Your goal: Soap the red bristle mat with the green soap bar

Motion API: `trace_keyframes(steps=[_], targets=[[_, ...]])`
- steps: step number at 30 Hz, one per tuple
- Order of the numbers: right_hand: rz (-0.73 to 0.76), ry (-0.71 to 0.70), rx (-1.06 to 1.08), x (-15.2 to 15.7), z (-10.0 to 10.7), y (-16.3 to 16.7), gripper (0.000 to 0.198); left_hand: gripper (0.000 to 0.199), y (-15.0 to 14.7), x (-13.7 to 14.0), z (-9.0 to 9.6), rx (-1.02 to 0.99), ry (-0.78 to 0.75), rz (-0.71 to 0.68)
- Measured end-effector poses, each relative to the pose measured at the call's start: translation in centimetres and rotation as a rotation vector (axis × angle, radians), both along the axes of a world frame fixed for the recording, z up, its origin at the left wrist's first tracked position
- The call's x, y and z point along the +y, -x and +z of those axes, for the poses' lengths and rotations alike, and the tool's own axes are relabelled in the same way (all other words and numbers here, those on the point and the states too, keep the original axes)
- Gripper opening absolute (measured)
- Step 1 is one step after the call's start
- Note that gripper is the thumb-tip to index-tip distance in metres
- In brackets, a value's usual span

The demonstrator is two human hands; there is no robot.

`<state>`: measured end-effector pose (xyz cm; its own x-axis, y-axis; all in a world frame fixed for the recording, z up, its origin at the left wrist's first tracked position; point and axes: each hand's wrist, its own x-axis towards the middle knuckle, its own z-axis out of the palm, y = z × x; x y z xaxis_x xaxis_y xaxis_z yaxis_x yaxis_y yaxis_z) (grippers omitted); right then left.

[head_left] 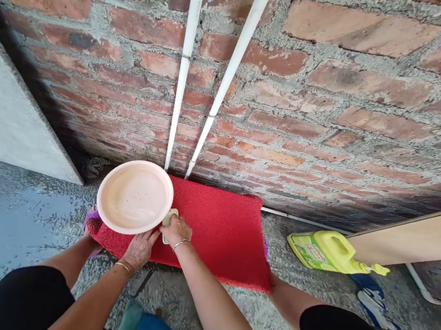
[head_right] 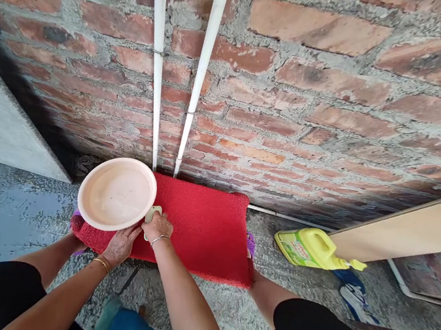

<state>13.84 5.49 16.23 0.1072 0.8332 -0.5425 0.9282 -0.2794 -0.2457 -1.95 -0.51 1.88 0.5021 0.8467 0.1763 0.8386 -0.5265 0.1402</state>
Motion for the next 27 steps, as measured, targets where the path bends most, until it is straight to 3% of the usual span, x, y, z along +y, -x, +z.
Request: trace_keyframes(steps=[4, 11, 14, 17, 24, 27], targets=[[0.009, -0.023, -0.043, 0.1, -0.6, -3.6, 0.041, 0.051, -0.8, 0.3, 0.3, -0.01, -0.038, -0.041], [-0.322, 0.076, -0.212, -2.2, 0.8, -20.6, 0.038, 0.042, -4.6, 1.4, 2.1, 0.017, -0.077, 0.021], [-0.416, 0.075, -0.274, -2.7, 1.6, -24.3, 0.032, 0.043, -6.0, 1.5, 2.3, 0.041, -0.087, 0.065], [-0.386, 0.035, -0.214, -1.4, 1.8, -22.1, 0.03, 0.045, -6.5, 1.5, 2.2, 0.07, -0.09, 0.087], [-0.053, -0.11, 0.027, 5.5, 0.2, -5.9, 0.039, 0.045, -6.6, 1.6, 1.8, 0.117, -0.129, 0.085], [0.018, -0.151, 0.059, 7.2, -0.6, -2.4, 0.031, 0.045, -6.6, 1.6, 1.6, 0.123, -0.138, 0.081]])
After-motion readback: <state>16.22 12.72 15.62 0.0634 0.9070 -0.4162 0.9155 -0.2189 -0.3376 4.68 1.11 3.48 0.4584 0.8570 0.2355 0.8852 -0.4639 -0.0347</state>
